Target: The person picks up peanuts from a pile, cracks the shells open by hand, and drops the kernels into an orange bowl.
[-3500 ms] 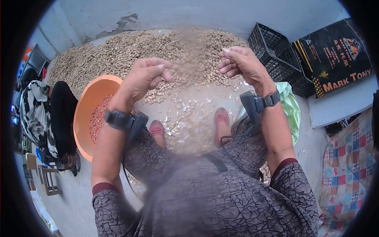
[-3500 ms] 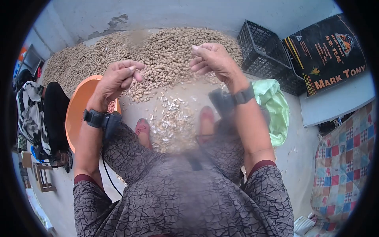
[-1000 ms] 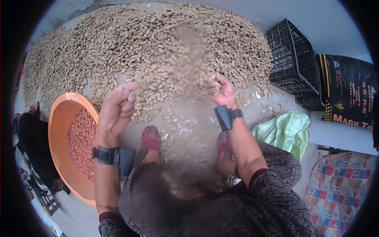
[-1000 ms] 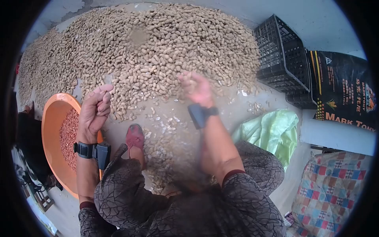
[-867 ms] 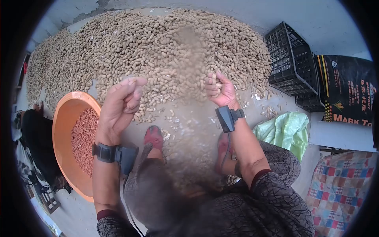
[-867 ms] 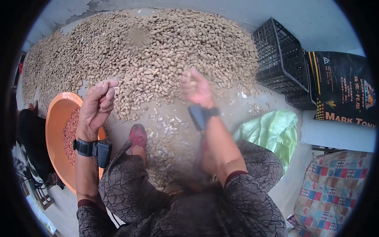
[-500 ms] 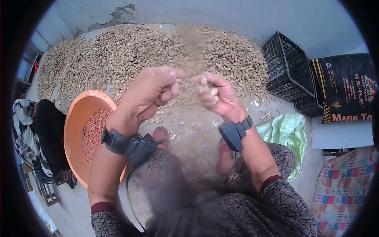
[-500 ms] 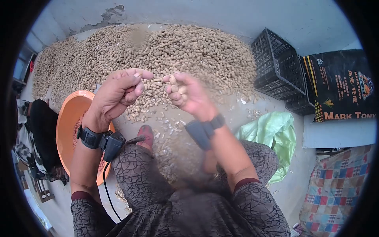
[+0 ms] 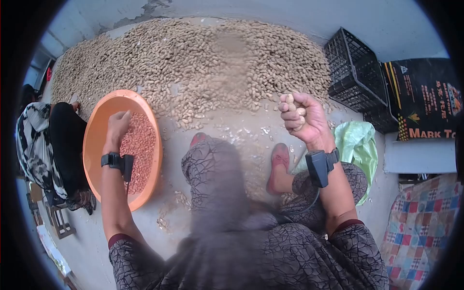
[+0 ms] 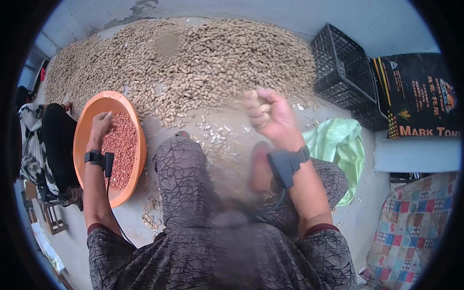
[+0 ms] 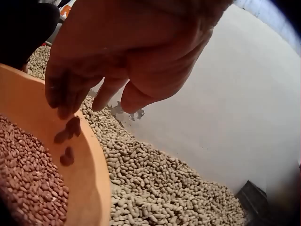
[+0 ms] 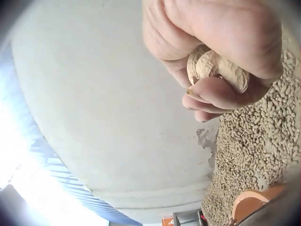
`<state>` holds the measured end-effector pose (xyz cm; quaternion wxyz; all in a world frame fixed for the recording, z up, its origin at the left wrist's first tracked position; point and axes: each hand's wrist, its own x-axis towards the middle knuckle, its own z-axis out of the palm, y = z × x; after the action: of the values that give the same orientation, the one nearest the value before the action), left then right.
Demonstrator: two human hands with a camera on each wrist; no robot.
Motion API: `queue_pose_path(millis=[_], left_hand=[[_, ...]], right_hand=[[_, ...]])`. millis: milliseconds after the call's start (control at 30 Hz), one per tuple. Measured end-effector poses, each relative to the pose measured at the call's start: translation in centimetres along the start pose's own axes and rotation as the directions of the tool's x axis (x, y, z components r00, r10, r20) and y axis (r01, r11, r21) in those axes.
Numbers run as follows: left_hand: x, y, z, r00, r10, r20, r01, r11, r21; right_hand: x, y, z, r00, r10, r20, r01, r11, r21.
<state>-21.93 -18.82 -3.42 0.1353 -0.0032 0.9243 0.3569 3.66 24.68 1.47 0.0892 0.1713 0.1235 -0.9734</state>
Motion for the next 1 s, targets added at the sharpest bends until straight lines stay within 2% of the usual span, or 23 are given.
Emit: queue_pose_path(millis=[33,67,133,167,200,267,333,400,467,500,533,567,600,667,700,767,833,900,933,967,1000], left_hand=[[1.0,-2.2,0.0,0.992,0.111,-0.064,-0.092,0.962,0.257],[0.8,-2.4,0.3,0.991,0.126,-0.049,-0.11,0.962,0.252],[-0.6,-1.0,0.5,0.899,0.413,-0.148,-0.345,0.874,0.343],[-0.6,0.1,0.6,0.913,0.403,-0.063,-0.388,0.905,0.174],[-2.4,4.1,0.8,0.915,0.404,0.023,-0.404,0.915,0.0],[-6.9,11.7,1.8,0.89,0.446,0.099,-0.388,0.852,-0.351],[-10.9,17.7,2.3,0.776,0.576,0.256,-0.378,0.75,-0.543],[-14.4,22.4,3.5,0.655,0.672,0.345,-0.427,0.706,-0.564],[-17.0,25.5,5.1,0.613,0.645,0.456,-0.438,0.758,-0.484],[-17.9,26.6,6.1,0.61,0.649,0.455,-0.444,0.755,-0.482],[-18.6,27.5,7.2,0.578,0.63,0.518,-0.453,0.776,-0.439],[-19.2,28.1,8.2,0.546,0.606,0.579,-0.463,0.794,-0.394],[-19.5,28.3,9.1,0.542,0.608,0.581,-0.468,0.792,-0.392],[-19.7,28.3,11.1,0.515,0.604,0.608,-0.434,0.795,-0.423],[-19.7,28.1,12.0,0.508,0.606,0.612,-0.437,0.794,-0.423],[-19.7,27.7,13.7,0.525,0.633,0.569,-0.354,0.771,-0.53],[-20.1,27.4,14.1,0.508,0.663,0.55,-0.331,0.74,-0.586],[-19.9,26.9,14.7,0.519,0.67,0.531,-0.138,0.678,-0.722],[-19.9,26.7,14.9,0.515,0.671,0.533,-0.139,0.679,-0.721],[-20.1,26.5,14.9,0.539,0.665,0.517,-0.013,0.62,-0.785],[-20.3,26.3,14.9,0.566,0.654,0.501,0.11,0.543,-0.833]], right_hand=[[-0.4,0.2,-0.2,1.0,-0.022,-0.012,0.022,1.0,0.001],[-0.7,0.3,-0.4,0.999,-0.016,-0.027,0.016,1.0,-0.02],[-1.1,0.4,-0.2,0.999,0.005,-0.049,-0.007,0.999,-0.044],[-1.3,0.6,0.2,0.999,-0.002,-0.049,0.0,0.999,-0.045],[-1.5,0.8,0.7,0.999,0.012,-0.032,-0.014,0.997,-0.072],[-1.9,1.3,2.0,1.0,0.02,-0.011,-0.021,0.995,-0.101],[-2.5,1.9,3.5,0.998,-0.013,-0.054,0.004,0.987,-0.158],[-3.2,2.3,4.4,1.0,-0.028,-0.011,0.025,0.98,-0.196],[-4.1,2.9,5.5,0.999,-0.041,0.032,0.048,0.972,-0.232],[-4.6,3.4,6.3,0.994,-0.103,-0.024,0.093,0.96,-0.264],[-5.1,3.7,6.7,0.983,-0.166,-0.078,0.136,0.945,-0.296],[-5.3,3.7,6.6,0.982,-0.171,-0.074,0.142,0.945,-0.295],[-5.5,3.7,6.4,0.983,-0.18,-0.04,0.16,0.943,-0.293],[-6.0,3.7,5.9,0.981,-0.196,-0.006,0.186,0.94,-0.285],[-6.1,3.7,5.5,0.976,-0.214,-0.037,0.197,0.944,-0.263],[-6.5,3.6,4.7,0.97,-0.233,-0.072,0.21,0.948,-0.239],[-6.7,3.4,3.7,0.971,-0.235,-0.055,0.219,0.955,-0.201],[-6.8,3.0,2.6,0.969,-0.243,-0.055,0.232,0.96,-0.157],[-6.9,2.7,2.2,0.967,-0.247,-0.055,0.24,0.964,-0.118],[-7.0,2.5,2.0,0.967,-0.249,-0.054,0.241,0.963,-0.117],[-7.1,2.4,1.8,0.966,-0.245,-0.079,0.245,0.969,-0.02]])
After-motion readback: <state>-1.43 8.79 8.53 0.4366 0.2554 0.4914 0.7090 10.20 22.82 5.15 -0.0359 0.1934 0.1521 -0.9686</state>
